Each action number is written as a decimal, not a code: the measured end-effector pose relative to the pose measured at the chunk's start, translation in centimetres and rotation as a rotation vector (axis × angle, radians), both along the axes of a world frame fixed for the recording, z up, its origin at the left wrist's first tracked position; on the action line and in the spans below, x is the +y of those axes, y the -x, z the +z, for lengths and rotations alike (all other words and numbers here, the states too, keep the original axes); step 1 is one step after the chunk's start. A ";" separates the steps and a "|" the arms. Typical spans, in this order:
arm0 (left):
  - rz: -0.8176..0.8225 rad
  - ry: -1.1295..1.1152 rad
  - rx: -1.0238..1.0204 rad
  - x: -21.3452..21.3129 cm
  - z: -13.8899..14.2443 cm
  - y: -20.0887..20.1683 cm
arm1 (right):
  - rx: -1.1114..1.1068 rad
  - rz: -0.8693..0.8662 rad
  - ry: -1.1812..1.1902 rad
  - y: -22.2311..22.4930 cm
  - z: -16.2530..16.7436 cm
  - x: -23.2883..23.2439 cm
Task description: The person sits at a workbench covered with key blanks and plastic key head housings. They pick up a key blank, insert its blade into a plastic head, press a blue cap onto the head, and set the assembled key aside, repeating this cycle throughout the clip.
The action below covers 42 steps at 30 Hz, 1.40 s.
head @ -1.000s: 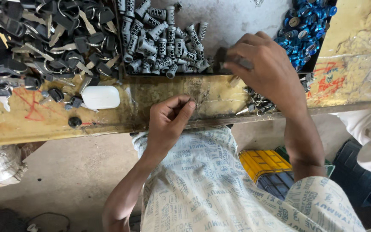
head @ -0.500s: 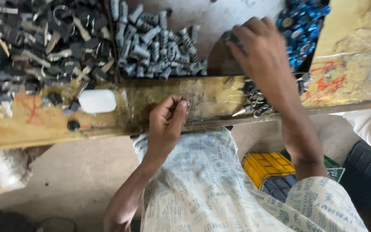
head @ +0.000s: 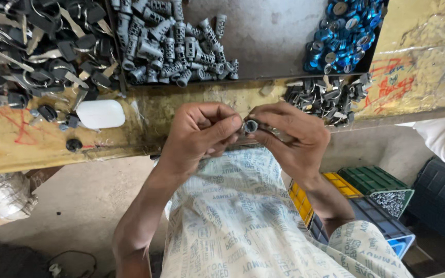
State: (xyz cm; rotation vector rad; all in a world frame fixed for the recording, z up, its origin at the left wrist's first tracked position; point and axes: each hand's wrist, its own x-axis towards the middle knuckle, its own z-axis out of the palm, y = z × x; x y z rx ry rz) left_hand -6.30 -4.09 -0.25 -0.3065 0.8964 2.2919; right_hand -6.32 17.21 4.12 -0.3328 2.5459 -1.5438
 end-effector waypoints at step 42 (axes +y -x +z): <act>0.365 0.670 0.409 1.4 -4.5 -2.5 | 0.315 -0.045 -0.379 3.5 -3.0 2.8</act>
